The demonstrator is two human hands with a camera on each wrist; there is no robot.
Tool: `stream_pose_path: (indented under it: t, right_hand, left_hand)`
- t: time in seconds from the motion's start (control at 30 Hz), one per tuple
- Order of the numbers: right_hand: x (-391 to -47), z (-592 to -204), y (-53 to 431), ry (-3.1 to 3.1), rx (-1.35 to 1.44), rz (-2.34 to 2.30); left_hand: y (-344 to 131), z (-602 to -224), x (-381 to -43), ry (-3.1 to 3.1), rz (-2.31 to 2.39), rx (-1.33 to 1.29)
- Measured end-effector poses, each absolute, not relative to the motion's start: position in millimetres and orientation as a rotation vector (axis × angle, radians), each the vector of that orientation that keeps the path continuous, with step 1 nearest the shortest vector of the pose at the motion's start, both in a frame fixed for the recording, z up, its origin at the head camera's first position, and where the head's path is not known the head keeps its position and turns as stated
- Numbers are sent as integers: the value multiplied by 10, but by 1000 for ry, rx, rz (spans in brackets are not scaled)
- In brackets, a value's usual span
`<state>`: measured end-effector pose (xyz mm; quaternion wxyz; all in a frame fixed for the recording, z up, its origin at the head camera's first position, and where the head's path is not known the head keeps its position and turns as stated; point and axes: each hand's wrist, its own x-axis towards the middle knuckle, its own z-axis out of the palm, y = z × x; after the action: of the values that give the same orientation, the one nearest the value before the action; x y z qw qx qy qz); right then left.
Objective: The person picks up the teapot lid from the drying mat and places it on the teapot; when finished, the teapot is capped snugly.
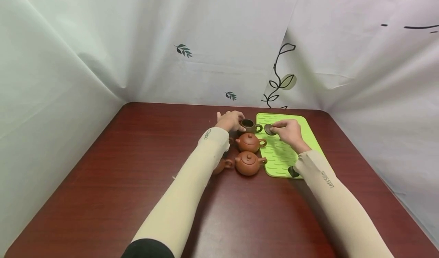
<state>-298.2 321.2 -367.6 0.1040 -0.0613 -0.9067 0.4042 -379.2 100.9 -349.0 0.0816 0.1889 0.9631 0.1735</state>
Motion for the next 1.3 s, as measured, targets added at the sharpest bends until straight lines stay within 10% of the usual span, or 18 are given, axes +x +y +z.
stream_pose_path:
  t: [1.3]
  right_hand:
    - [-3220, -3532, 2887, -2649, -154, 1231]
  left_hand:
    - [993, -3452, -3745, 2887, 520, 594]
